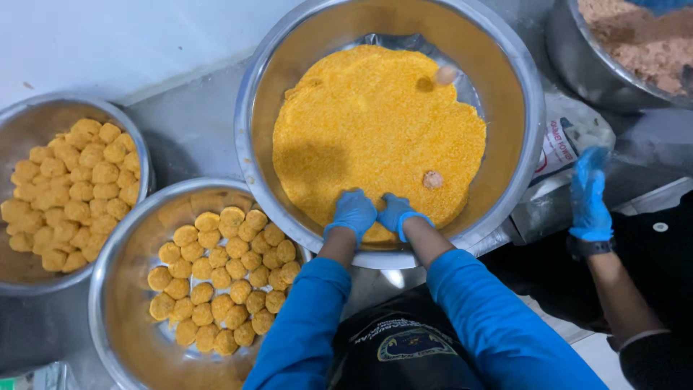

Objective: The person rolls round food balls in a large bowl of orange breadcrumb coating, pressing and turning each ball by hand so it is evenly covered, then places the coated ball into a second bowl with other finished balls. A coworker beside them scoops portions of filling and places them into the coating bowl.

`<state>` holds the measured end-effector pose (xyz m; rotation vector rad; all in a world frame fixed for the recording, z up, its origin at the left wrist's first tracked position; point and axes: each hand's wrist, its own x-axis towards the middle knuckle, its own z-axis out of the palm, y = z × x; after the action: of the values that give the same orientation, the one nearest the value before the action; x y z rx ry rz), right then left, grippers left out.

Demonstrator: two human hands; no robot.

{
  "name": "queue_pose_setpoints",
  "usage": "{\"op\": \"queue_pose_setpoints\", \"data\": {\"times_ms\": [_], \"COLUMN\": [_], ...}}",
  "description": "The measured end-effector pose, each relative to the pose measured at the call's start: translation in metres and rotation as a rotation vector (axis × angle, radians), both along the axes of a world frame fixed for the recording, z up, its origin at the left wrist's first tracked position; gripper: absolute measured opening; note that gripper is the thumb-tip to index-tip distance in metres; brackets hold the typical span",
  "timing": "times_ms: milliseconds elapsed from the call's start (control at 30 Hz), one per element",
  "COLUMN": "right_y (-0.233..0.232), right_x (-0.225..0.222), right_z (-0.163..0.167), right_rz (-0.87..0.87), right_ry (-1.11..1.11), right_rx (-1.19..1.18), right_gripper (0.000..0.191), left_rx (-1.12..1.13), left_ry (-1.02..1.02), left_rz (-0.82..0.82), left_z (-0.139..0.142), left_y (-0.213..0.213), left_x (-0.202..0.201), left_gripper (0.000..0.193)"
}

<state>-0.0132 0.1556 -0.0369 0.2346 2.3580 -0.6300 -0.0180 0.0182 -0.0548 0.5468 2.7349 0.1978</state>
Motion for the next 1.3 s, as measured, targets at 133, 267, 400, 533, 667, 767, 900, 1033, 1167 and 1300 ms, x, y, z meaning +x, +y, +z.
{"op": "queue_pose_setpoints", "data": {"times_ms": [133,267,400,533,667,767,900,1033,1167,1300], "right_y": [0.021,0.059,0.111,0.140,0.131,0.105,0.080,0.102,0.134,0.127], "right_x": [-0.017,-0.027,-0.035,-0.039,-0.024,-0.016,-0.015,-0.029,-0.051,-0.060], "right_z": [-0.027,-0.021,-0.006,0.008,0.029,0.036,0.015,-0.008,0.006,0.037], "right_rz": [-0.397,-0.658,-0.595,-0.339,0.010,0.193,0.353,0.203,-0.134,-0.212], "right_ry": [-0.127,-0.033,0.312,0.550,0.100,-0.084,-0.125,-0.052,0.217,0.266], "right_rx": [-0.315,-0.493,-0.652,-0.192,0.213,0.178,0.198,0.064,-0.132,0.053], "right_gripper": [0.067,0.054,0.051,0.051,0.056,0.080,0.081,0.089,0.086,0.079], "left_rx": [0.550,1.118,1.292,0.963,0.719,0.642,0.747,1.071,1.250,0.957], "left_ry": [-0.255,-0.297,-0.255,0.103,0.073,-0.094,-0.347,-0.510,-0.426,-0.137], "left_rz": [0.497,0.422,0.450,0.426,0.484,0.395,0.221,0.309,0.469,0.553], "left_z": [-0.027,-0.017,-0.007,-0.002,-0.009,-0.021,-0.034,-0.035,-0.030,-0.026], "left_y": [0.035,0.062,0.064,0.050,0.042,0.048,0.058,0.063,0.064,0.062], "left_x": [-0.012,-0.024,-0.015,-0.008,-0.008,-0.005,-0.001,-0.005,-0.011,-0.014], "left_gripper": [0.032,0.032,0.029,0.028,0.032,0.035,0.041,0.042,0.041,0.042]}}
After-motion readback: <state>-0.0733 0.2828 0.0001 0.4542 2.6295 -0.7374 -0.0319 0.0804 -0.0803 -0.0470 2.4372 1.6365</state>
